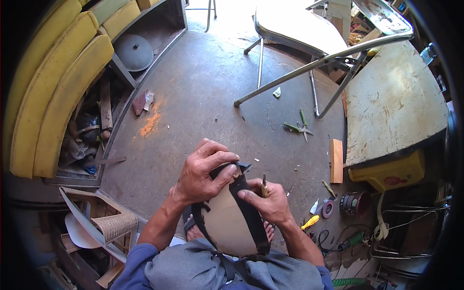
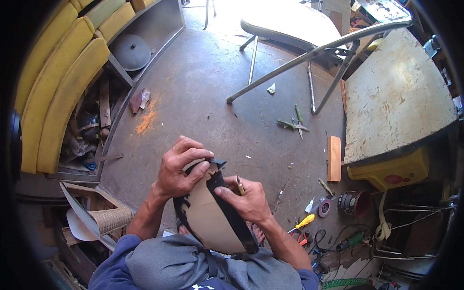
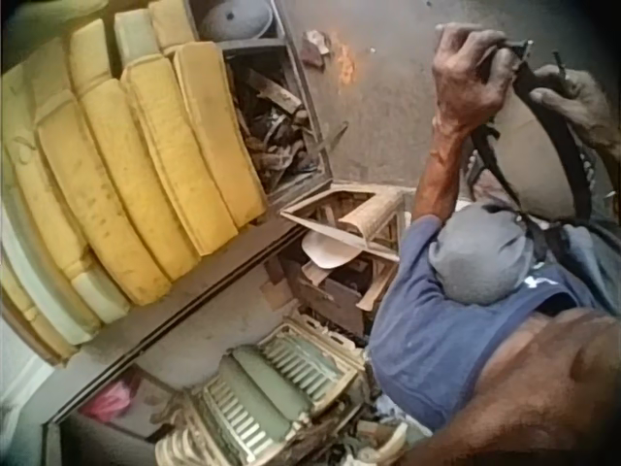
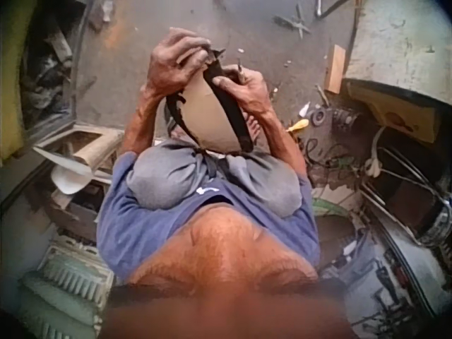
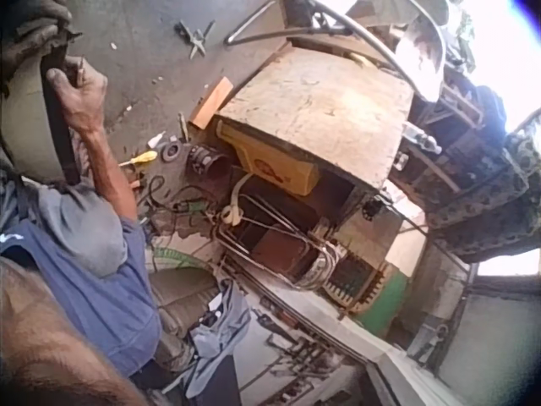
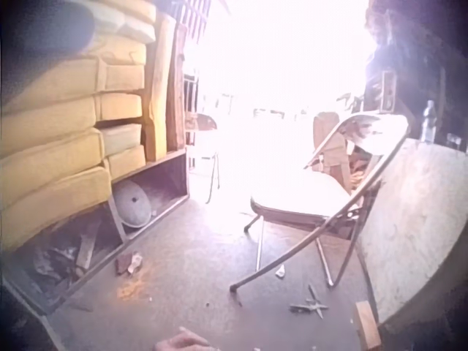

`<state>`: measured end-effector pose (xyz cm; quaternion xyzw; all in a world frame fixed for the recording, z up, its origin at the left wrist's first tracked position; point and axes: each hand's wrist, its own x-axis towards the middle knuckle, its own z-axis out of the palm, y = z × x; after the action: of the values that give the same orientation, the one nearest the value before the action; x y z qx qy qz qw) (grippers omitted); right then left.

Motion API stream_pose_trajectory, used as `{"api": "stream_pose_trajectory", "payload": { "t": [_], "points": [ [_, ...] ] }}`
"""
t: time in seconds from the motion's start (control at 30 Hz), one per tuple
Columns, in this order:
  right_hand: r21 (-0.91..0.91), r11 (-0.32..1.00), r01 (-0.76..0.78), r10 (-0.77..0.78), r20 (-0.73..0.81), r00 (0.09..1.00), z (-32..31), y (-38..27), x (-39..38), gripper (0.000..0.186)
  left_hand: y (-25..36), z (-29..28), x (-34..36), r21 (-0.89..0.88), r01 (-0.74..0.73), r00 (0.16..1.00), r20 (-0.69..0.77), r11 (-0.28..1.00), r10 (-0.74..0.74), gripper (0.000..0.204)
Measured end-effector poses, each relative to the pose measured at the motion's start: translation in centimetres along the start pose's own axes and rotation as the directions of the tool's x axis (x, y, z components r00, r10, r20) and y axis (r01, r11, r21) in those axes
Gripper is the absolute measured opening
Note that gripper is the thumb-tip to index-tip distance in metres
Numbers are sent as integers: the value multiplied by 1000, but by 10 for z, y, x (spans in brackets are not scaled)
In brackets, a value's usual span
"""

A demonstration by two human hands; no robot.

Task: The person reupholsters a furniture part by stretching black fabric over a wooden base, applying adhesive with a small bottle, and securing the edges using a screwdriver.

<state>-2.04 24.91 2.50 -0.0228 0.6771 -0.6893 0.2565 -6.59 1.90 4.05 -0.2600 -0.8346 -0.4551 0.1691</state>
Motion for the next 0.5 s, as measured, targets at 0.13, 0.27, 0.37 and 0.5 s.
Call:
{"api": "stream_pose_trajectory", "payload": {
  "t": [0.13,0.27,0.37,0.5],
  "points": [
    [-50,998,24,-27,-60,998,2,3,2,29,21,-1,1,-47,180,978,114,983,-174,50],
    [-218,964,155,-171,-56,984,5,15,4,29,26,7,5,105,136,967,200,985,-155,44],
    [-207,975,83,-110,-127,986,11,8,4,28,12,15,-7,139,62,980,177,988,-87,39],
    [-193,973,130,-164,-173,971,7,15,5,27,18,26,-6,49,182,981,62,982,-185,25]
  ]
}}
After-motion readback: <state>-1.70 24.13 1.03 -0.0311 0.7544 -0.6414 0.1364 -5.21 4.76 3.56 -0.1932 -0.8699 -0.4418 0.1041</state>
